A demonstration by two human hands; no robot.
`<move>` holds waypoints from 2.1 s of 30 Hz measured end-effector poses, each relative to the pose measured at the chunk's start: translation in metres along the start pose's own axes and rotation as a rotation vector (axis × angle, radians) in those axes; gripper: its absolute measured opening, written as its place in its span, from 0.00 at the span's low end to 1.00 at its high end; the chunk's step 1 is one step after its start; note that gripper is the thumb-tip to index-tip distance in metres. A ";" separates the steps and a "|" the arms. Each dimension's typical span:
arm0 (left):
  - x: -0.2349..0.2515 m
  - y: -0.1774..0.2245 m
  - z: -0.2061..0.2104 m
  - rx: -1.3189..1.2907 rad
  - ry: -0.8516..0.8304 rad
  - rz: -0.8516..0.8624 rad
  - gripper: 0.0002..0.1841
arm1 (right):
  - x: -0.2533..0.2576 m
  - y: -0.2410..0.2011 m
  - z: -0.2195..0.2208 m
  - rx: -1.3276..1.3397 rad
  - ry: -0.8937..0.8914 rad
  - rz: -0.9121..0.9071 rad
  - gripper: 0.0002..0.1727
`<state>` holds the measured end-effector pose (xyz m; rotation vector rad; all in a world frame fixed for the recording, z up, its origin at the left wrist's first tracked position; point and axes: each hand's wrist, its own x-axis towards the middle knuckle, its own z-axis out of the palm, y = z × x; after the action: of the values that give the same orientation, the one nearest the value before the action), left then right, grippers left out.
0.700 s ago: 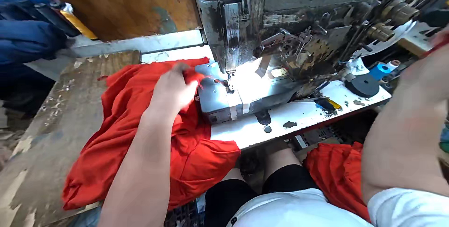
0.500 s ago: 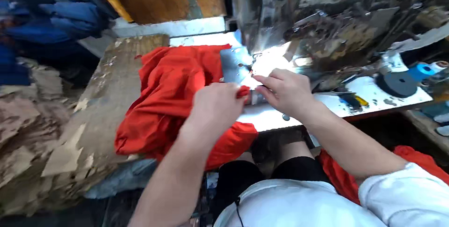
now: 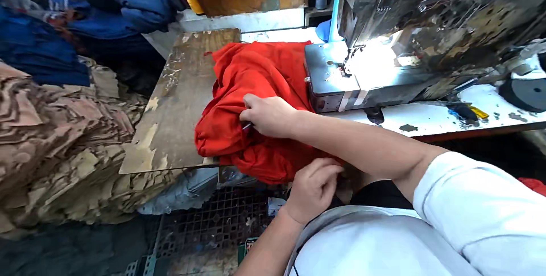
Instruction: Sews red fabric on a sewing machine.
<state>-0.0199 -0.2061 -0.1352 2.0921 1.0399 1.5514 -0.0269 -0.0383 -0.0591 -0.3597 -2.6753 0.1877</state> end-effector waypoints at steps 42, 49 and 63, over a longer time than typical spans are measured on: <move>0.216 -0.025 -0.052 0.428 0.057 0.291 0.09 | -0.152 -0.011 -0.078 0.493 0.520 0.215 0.16; 0.243 -0.054 0.003 0.743 -0.444 -0.302 0.16 | -0.216 -0.002 -0.077 0.927 0.452 0.799 0.15; 0.288 -0.107 0.030 0.699 -0.361 -0.163 0.19 | -0.202 0.037 -0.079 0.840 0.627 0.839 0.13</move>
<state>0.0096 0.0784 -0.0196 2.4965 1.7181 0.7332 0.1918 -0.0534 -0.0756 -1.0092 -1.5072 1.1619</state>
